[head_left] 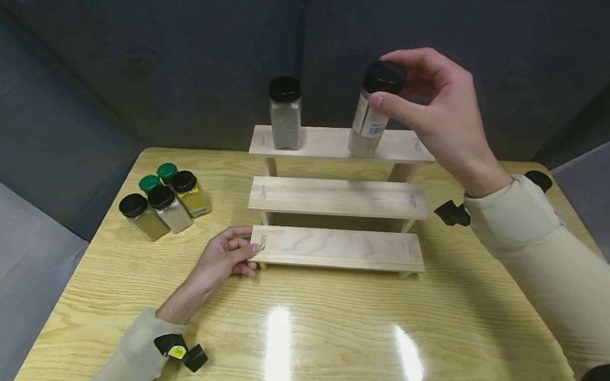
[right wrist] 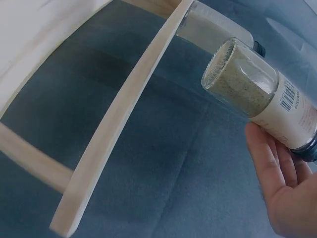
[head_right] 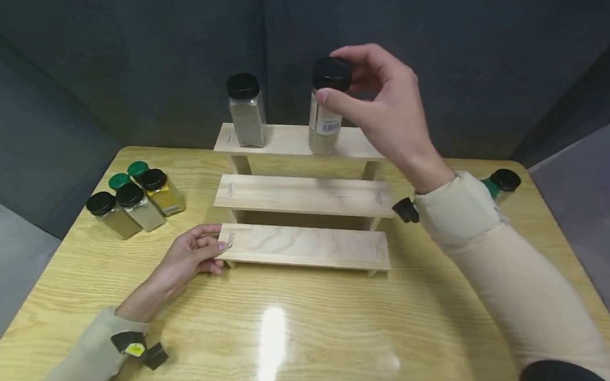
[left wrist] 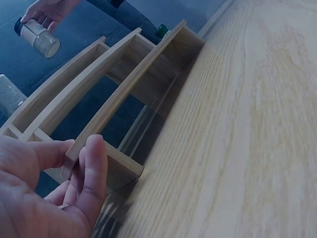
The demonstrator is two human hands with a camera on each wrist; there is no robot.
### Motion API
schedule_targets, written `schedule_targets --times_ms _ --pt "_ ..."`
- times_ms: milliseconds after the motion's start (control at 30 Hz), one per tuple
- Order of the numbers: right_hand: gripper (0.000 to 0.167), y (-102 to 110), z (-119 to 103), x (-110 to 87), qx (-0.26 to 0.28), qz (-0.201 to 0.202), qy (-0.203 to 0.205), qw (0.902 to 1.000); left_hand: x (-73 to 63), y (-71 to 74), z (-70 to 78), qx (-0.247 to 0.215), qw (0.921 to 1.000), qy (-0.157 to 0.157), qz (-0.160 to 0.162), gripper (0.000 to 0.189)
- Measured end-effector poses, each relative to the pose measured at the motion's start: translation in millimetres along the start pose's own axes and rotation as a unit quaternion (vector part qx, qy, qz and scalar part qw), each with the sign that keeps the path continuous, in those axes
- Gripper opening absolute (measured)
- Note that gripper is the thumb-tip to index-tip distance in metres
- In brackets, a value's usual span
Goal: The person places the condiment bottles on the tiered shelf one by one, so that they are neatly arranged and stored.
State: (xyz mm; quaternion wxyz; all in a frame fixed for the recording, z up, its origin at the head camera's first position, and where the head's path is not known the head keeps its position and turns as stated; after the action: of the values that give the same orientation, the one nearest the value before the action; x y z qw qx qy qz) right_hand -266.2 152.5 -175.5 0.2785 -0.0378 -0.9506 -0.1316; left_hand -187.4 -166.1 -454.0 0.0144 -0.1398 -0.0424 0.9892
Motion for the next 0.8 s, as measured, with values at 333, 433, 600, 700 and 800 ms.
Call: schedule_targets --times_ms 333,433,600,700,800 --pt "0.041 -21 10 7.9 -0.005 -0.014 -0.019 0.9997 -1.9 -0.9 0.1 0.0 1.0 0.002 0.0 0.051" --pt "0.042 -26 12 9.0 -0.018 -0.019 -0.026 0.9993 -2.2 -1.7 0.1 -0.003 1.0 0.0 -0.003 0.051" --pt "0.043 -31 15 9.6 -0.033 -0.023 -0.032 0.9987 -2.2 -2.6 0.2 -0.002 1.0 -0.002 -0.005 0.05" --pt "0.043 -32 17 10.1 -0.033 -0.025 -0.032 0.9986 -2.5 -2.2 0.0 0.001 1.0 -0.002 -0.003 0.049" --pt "0.043 -34 19 10.4 -0.041 -0.028 -0.036 0.9981 -2.8 -2.4 -0.2 0.001 1.0 -0.002 -0.003 0.049"
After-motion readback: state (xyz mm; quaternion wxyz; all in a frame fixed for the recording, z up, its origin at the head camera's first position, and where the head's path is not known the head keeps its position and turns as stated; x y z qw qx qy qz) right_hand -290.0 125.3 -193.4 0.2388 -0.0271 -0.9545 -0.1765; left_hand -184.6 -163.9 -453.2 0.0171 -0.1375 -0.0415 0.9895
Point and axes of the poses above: each hand's wrist, its own x-axis towards the middle knuckle, its own y-axis out of the back of the hand, z = x × y, the point moved 9 cm from there along x, towards the middle knuckle, and after that the axes turned 9 degrees about z, right-handed, at the moved point
